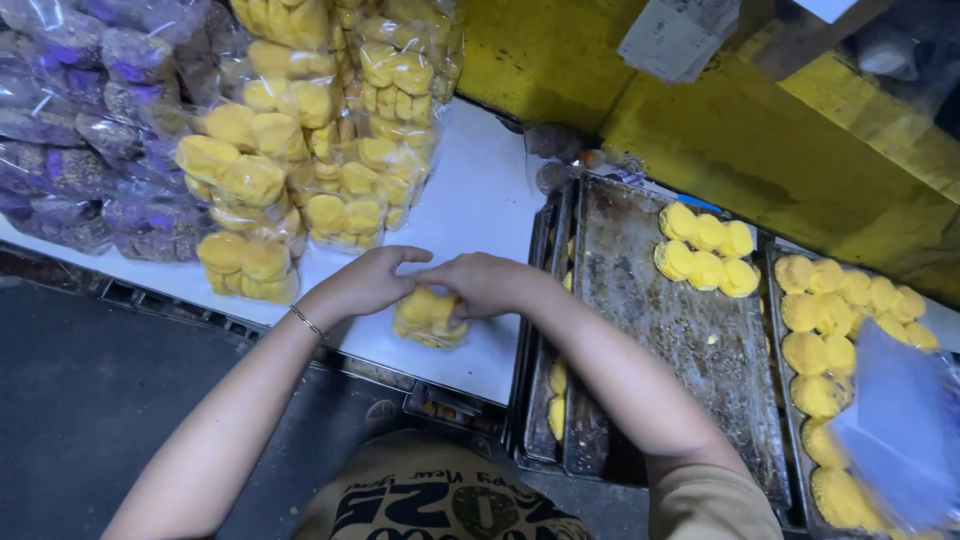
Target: Packing yellow cookies from metal trays into plastic bags.
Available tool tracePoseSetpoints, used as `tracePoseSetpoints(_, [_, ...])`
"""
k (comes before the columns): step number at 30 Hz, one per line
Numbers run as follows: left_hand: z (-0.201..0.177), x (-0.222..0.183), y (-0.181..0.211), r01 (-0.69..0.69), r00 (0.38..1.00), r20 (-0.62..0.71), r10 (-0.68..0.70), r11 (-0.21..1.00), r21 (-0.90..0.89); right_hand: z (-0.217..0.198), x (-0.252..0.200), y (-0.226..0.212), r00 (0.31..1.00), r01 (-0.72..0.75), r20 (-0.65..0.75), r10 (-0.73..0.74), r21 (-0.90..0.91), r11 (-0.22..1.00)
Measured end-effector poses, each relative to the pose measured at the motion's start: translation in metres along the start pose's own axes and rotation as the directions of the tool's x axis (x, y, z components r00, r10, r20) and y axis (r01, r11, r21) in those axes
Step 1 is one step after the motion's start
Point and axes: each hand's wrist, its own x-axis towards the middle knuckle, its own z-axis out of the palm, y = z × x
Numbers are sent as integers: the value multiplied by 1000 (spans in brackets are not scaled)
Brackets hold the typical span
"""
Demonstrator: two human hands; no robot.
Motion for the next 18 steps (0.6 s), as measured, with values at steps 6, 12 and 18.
tracePoseSetpoints(6, [-3,-10,-9,9,995,100,-5,999,-34,104,106,30,997,-72,-59,57,-306,949])
tracePoseSetpoints(12, [-17,-4,-45,-5,1000,-28,12,974,225,39,67,-23,993,-87,-96,64,-260,962])
tracePoseSetpoints(18, [-6,-44,-86,1,873,-479,89,983,185,71,83,-9,927,-181,-369,64,-291,939])
